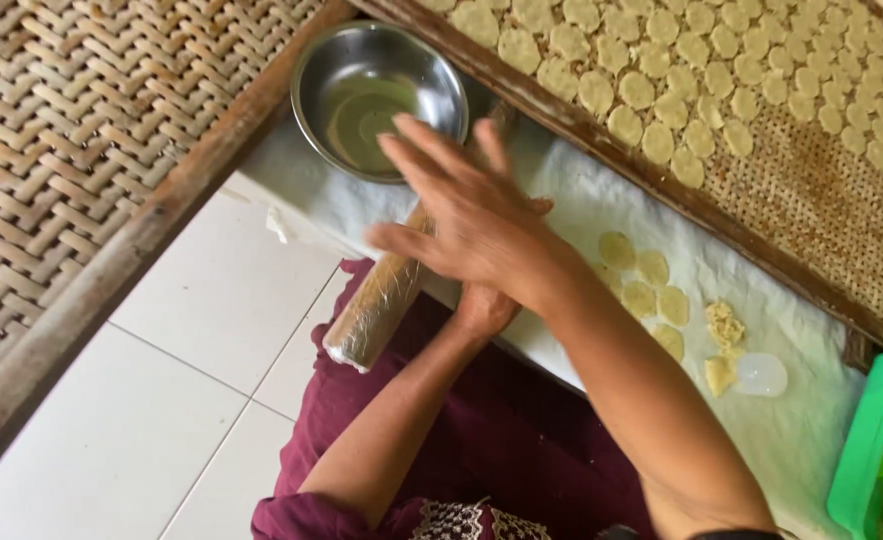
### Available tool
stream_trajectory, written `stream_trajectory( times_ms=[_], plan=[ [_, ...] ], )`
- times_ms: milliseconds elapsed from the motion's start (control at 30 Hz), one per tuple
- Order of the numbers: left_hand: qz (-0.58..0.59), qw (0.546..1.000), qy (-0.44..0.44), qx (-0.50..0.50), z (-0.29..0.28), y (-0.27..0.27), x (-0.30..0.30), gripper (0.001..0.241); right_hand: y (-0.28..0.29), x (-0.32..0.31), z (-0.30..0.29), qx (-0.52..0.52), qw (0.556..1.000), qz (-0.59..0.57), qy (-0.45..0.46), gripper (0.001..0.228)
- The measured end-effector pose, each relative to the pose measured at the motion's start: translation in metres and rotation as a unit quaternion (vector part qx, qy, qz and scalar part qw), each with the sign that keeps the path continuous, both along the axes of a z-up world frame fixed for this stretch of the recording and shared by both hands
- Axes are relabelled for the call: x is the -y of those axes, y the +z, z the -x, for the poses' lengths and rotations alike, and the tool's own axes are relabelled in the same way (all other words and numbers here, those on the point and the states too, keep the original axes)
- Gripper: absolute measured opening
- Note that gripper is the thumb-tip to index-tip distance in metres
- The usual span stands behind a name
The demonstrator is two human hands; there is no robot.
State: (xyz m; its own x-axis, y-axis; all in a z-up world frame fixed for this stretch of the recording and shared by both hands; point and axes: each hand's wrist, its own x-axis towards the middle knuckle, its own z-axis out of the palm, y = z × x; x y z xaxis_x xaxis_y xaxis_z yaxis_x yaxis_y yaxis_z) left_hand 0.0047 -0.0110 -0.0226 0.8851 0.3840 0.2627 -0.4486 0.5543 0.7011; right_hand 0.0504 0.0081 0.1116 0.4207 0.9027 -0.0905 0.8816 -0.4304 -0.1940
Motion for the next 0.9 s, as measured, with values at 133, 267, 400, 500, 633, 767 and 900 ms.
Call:
stream_trajectory(
  times_ms=[133, 267, 400, 500, 633, 767, 900],
  plan=[
    [-0.152, 0.987, 0.051, -0.019, -0.011, -0.011, -0.013, 0.046, -0.039, -0.084, -0.021, -0.032, 0.987, 0.148, -0.058, 0.114],
    [-0.332, 0.937, 0.100, -0.043, -0.010, -0.018, -0.004, 0.040, -0.061, -0.085, -0.016, -0.078, 0.986, 0.137, -0.048, 0.044],
    [-0.380, 0.919, 0.090, -0.060, -0.004, 0.000, -0.011, 0.039, -0.054, -0.076, -0.002, 0.036, 0.998, -0.018, -0.048, 0.018],
    [-0.389, 0.914, 0.102, -0.061, -0.001, 0.001, -0.009, 0.037, -0.054, -0.064, -0.009, 0.005, 0.986, -0.154, -0.059, 0.048],
    [-0.377, 0.918, 0.106, -0.069, 0.002, 0.014, -0.012, 0.038, -0.013, 0.008, -0.020, -0.146, 0.936, -0.318, -0.041, 0.020],
    [-0.358, 0.923, 0.117, -0.085, 0.003, 0.023, -0.014, 0.039, 0.031, 0.126, -0.037, -0.123, 0.955, -0.227, -0.147, 0.009],
    [-0.350, 0.925, 0.118, -0.087, 0.003, 0.023, -0.014, 0.041, 0.033, 0.251, -0.044, -0.066, 0.931, -0.196, -0.302, 0.016]
  ],
)
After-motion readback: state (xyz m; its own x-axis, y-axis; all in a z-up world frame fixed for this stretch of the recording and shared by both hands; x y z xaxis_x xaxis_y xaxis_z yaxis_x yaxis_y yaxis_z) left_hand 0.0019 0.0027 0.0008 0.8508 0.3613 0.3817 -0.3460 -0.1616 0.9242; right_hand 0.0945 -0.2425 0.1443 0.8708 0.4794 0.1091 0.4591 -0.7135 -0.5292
